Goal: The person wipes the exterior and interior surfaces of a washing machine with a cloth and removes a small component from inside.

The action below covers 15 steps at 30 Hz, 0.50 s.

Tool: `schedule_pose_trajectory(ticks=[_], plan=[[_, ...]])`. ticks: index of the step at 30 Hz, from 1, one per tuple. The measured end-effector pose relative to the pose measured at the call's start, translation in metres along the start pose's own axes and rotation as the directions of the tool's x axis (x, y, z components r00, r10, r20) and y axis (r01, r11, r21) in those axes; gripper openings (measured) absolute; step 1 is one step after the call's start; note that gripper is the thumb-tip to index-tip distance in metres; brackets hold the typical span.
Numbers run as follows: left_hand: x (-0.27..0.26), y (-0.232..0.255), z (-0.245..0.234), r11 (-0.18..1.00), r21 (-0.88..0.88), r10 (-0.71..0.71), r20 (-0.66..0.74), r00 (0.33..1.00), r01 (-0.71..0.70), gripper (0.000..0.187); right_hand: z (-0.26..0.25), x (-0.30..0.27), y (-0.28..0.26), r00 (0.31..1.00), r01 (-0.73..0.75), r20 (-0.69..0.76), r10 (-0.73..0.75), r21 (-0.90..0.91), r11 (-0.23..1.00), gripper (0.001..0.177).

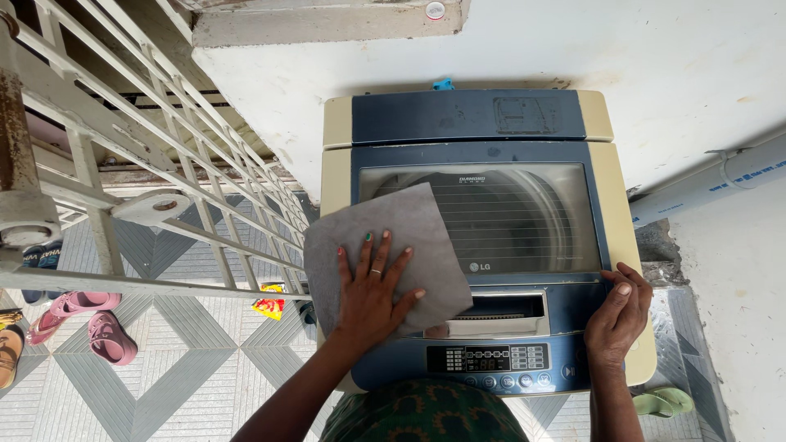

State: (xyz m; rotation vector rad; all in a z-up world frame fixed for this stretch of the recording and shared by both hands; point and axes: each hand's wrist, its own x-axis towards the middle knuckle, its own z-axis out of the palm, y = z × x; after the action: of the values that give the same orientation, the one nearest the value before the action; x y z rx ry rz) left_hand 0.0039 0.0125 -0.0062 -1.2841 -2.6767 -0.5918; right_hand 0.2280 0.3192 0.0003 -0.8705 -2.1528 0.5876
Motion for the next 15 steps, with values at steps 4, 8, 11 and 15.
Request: schedule_pose_trajectory(ticks=[4, 8, 11, 15], plan=[[0.045, -0.059, 0.001, 0.988, 0.097, -0.121, 0.009, 0.993, 0.119, 0.070, 0.002, 0.000, 0.003, 1.000, 0.000, 0.021, 0.001, -0.024, 1.000, 0.059], [0.094, -0.085, 0.007, 0.966, 0.053, -0.256, 0.058, 0.965, 0.253, 0.077, -0.001, 0.000, 0.001, 1.000, 0.010, 0.023, -0.010, -0.015, 1.000, 0.058], [0.107, -0.087, 0.015, 0.956, 0.080, -0.289, 0.078, 0.954, 0.283, 0.080, -0.003, 0.000, -0.002, 1.000, 0.019, 0.006, -0.019, 0.007, 1.000, 0.058], [0.090, -0.082, 0.019, 0.972, 0.144, -0.190, 0.005, 0.982, 0.187, 0.079, -0.003, 0.001, -0.003, 0.999, 0.034, -0.002, -0.034, 0.030, 0.999, 0.059]])
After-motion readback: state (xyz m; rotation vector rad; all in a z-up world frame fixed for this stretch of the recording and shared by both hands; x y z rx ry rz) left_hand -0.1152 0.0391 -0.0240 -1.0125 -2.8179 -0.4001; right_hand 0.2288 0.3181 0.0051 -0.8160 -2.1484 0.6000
